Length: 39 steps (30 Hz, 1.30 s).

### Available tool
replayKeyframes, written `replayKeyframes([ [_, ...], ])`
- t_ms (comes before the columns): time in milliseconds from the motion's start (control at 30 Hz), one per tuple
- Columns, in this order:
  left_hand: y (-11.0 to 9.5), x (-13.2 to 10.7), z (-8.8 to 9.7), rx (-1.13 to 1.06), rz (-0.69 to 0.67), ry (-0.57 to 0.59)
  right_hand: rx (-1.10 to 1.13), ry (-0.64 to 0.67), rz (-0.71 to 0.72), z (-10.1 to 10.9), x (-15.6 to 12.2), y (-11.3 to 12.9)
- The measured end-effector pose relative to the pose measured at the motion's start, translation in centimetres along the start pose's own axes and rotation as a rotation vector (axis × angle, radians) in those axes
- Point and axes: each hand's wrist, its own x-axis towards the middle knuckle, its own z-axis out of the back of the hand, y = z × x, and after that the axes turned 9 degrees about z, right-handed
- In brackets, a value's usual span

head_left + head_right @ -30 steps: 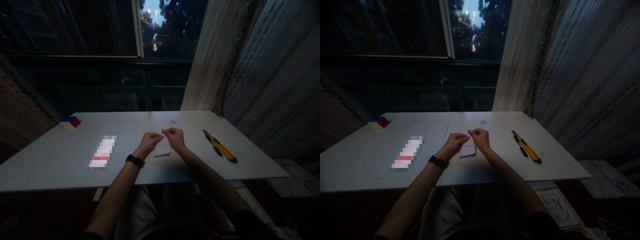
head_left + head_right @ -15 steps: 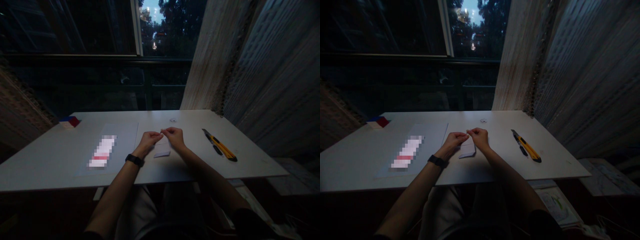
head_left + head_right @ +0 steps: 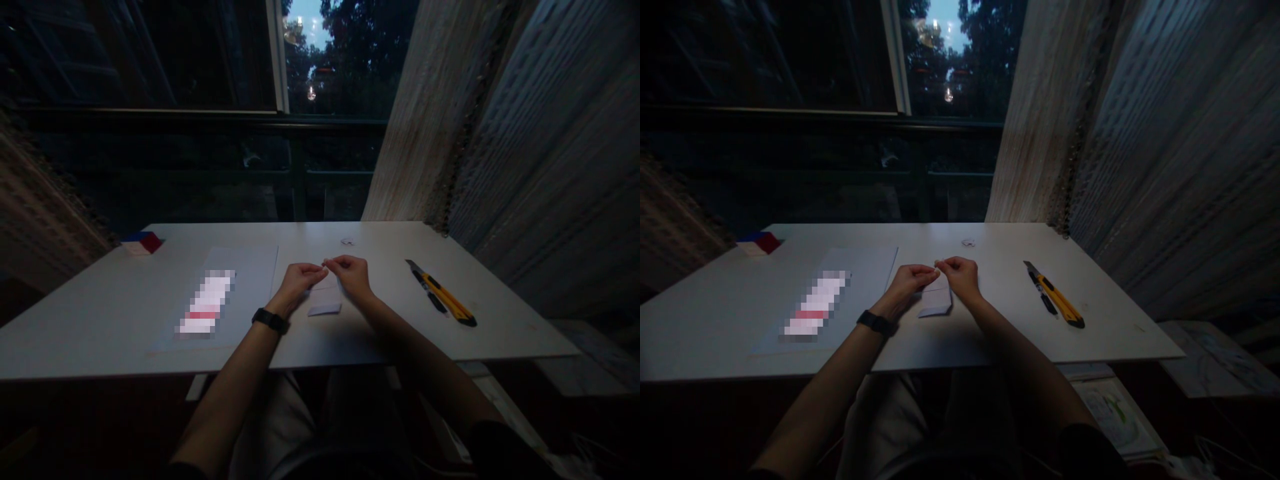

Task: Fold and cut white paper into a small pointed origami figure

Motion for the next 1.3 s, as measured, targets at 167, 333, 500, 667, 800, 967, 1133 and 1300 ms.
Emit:
replayKeyframes([
  [167, -0.02, -0.08, -0.13, 0.041, -0.034, -0.004, 0.124, -0.021, -0.052, -0.02, 0.07, -0.06],
  [333, -0.01, -0.11, -0.21, 0.103, -0.061, 0.001, 0.224, -0.059, -0.159, -0.02, 0.17, -0.51],
  [500, -0.15, -0.27, -0.21, 0.118, -0.047, 0.027, 0.326, -0.074, -0.225, 0.0, 0.26, -0.63],
  [667, -0.35, -0.45, -0.26, 0.051, -0.025, 0.06, 0.276, -0.043, -0.203, -0.17, 0.16, -0.34],
  [800, -0.26, -0.31, -0.01, 0.054, -0.017, 0.12, 0.278, 0.015, -0.161, -0.22, 0.02, -0.41],
  [967, -0.11, -0.19, 0.05, 0.12, -0.034, 0.061, 0.27, 0.031, -0.171, -0.3, -0.02, -0.51],
  [1133, -0.25, -0.38, -0.4, 0.161, -0.086, -0.022, 0.247, 0.01, -0.187, -0.34, 0.07, -0.6],
  [1300, -0.24, -0.35, -0.4, 0.212, -0.07, 0.03, 0.208, -0.022, -0.195, -0.04, 0.26, -0.79],
])
